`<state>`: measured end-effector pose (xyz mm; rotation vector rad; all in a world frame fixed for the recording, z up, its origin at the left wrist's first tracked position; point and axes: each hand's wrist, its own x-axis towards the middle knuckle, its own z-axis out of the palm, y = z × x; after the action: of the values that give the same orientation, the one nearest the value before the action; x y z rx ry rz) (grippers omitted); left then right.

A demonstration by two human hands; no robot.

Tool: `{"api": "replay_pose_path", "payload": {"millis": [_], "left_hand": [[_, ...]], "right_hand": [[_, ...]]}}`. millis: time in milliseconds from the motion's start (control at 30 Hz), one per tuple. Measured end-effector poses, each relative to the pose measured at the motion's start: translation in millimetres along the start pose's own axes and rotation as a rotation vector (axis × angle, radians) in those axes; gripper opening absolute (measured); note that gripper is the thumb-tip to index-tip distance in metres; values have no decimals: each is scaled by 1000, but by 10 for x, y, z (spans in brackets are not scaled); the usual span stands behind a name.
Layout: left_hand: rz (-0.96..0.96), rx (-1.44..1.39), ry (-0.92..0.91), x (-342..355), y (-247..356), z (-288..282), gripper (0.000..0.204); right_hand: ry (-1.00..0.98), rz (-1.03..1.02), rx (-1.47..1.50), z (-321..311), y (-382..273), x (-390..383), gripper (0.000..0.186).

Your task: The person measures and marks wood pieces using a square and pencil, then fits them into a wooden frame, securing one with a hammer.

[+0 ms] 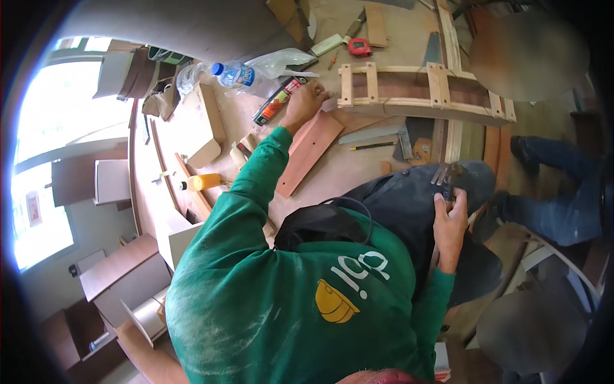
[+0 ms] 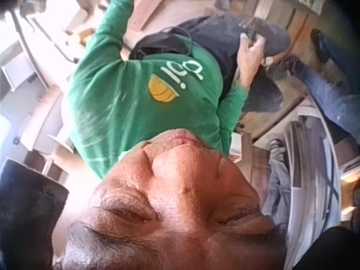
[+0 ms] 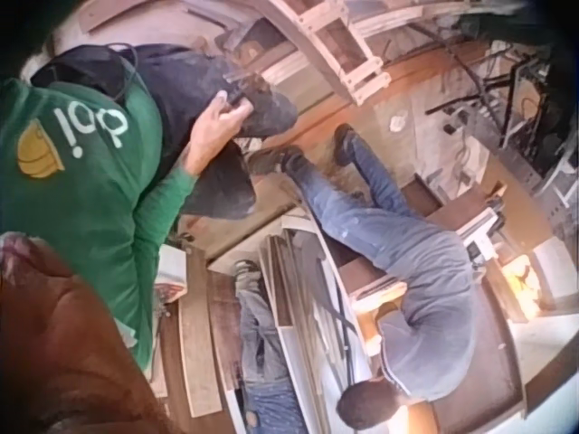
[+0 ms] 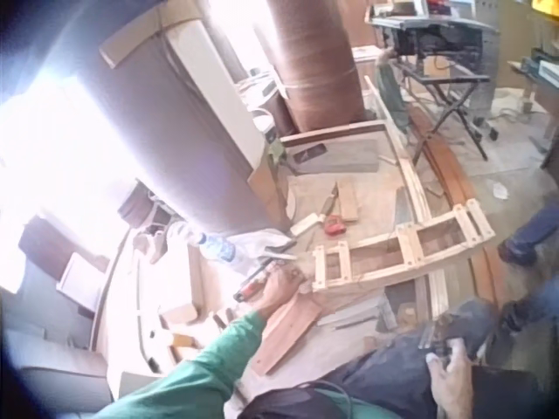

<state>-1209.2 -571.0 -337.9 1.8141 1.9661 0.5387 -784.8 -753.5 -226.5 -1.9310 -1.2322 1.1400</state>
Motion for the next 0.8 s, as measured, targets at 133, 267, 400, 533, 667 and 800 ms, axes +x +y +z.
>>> {"api": "replay_pose_path", "payload": {"millis": [133, 267, 400, 533, 667, 800], "left_hand": [[-11, 57, -51, 52, -116, -42, 45], [-109, -21, -128, -357, 57, -353, 49], [-159, -31, -101, -756, -199, -410, 48], [-208, 13, -119, -962, -506, -452, 49], [-75, 207, 41, -962, -537, -451, 57], [78, 279, 65, -1022, -281, -406, 71]], "right_hand": [[31, -32, -11, 6, -23, -31, 30], [4, 56, 101, 4, 70, 4, 29], [-68, 100, 233, -69, -33, 30, 25], [-97, 113, 321, -91, -21, 42, 24], [-105, 100, 322, -114, -4, 35, 24], [4, -142, 2, -53, 124, 15, 28]]}}
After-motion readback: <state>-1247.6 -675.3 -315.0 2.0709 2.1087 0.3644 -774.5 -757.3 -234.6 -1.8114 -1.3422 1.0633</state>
